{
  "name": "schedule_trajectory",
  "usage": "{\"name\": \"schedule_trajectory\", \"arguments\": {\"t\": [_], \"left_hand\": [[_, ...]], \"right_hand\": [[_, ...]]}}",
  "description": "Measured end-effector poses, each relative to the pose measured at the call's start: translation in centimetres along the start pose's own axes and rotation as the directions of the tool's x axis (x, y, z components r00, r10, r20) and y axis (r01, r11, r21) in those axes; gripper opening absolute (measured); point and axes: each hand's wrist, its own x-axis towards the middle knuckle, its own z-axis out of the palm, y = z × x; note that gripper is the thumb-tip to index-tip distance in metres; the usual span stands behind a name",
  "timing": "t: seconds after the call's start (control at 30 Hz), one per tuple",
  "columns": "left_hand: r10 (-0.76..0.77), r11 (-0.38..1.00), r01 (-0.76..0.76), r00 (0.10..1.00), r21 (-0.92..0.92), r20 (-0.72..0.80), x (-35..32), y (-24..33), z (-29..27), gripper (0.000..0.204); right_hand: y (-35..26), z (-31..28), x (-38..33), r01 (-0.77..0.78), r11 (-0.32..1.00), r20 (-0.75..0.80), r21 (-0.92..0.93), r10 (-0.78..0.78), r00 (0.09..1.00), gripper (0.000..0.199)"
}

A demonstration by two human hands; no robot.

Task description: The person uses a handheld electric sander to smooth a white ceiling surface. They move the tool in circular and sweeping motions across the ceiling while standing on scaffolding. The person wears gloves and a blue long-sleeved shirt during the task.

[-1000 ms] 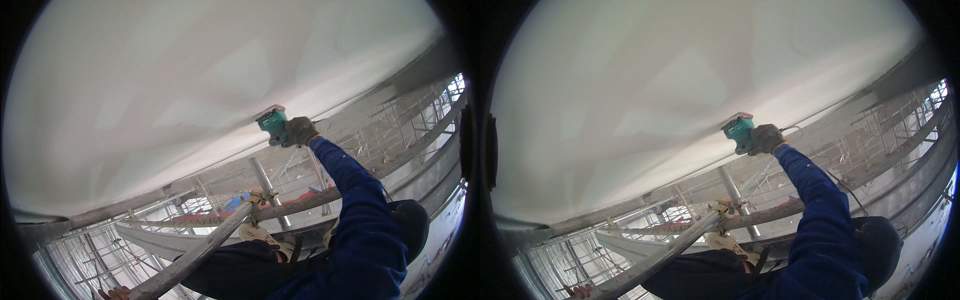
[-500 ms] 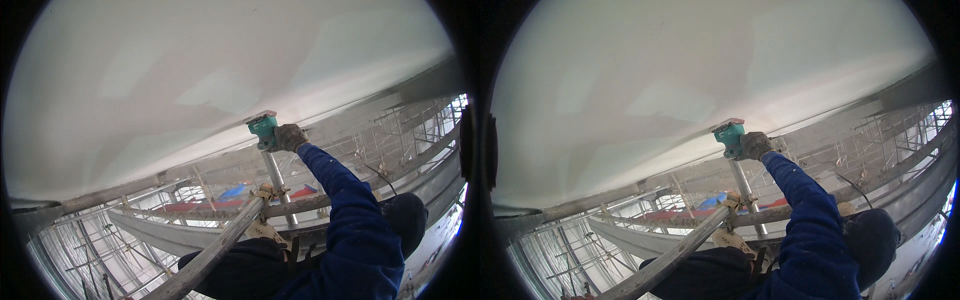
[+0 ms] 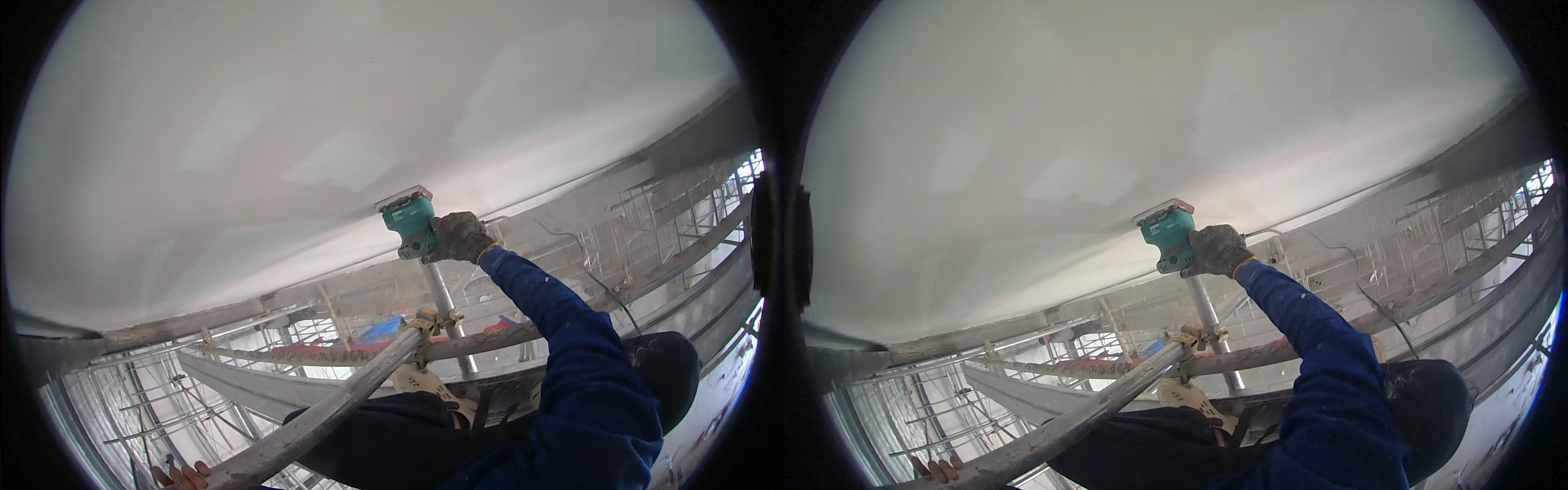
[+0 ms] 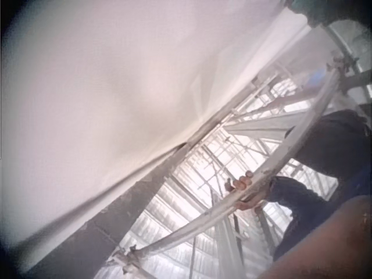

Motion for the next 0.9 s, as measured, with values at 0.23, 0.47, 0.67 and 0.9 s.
{"name": "schedule_trajectory", "arguments": {"t": [0.23, 0.47, 0.67, 0.9], "left_hand": [[0.013, 0.989, 0.014, 0.982, 0.147, -0.186, 0.0, -0.1, 0.8, 0.081], [0.041, 0.984, 0.004, 0.969, 0.179, -0.246, -0.1, 0.0, 1.1, 0.084], [0.116, 0.947, -0.026, 0.957, 0.319, -0.266, 0.1, -0.7, 2.8, 0.085], [0.147, 0.943, -0.033, 0.933, 0.331, -0.328, 0.0, -0.7, 3.4, 0.084]], "right_hand": [[1.8, -3.4, -1.9, -0.150, 0.985, 0.118, -0.081, 0.159, 0.980, 0.075], [0.3, -1.0, -0.8, 0.009, 1.000, -0.027, -0.005, -0.009, 1.000, 0.074], [-4.6, -0.1, 1.4, 0.054, 0.996, -0.011, 0.076, -0.053, 0.999, 0.076], [-6.4, 0.0, 2.6, 0.013, 0.995, 0.121, 0.097, -0.025, 0.992, 0.084]]}}
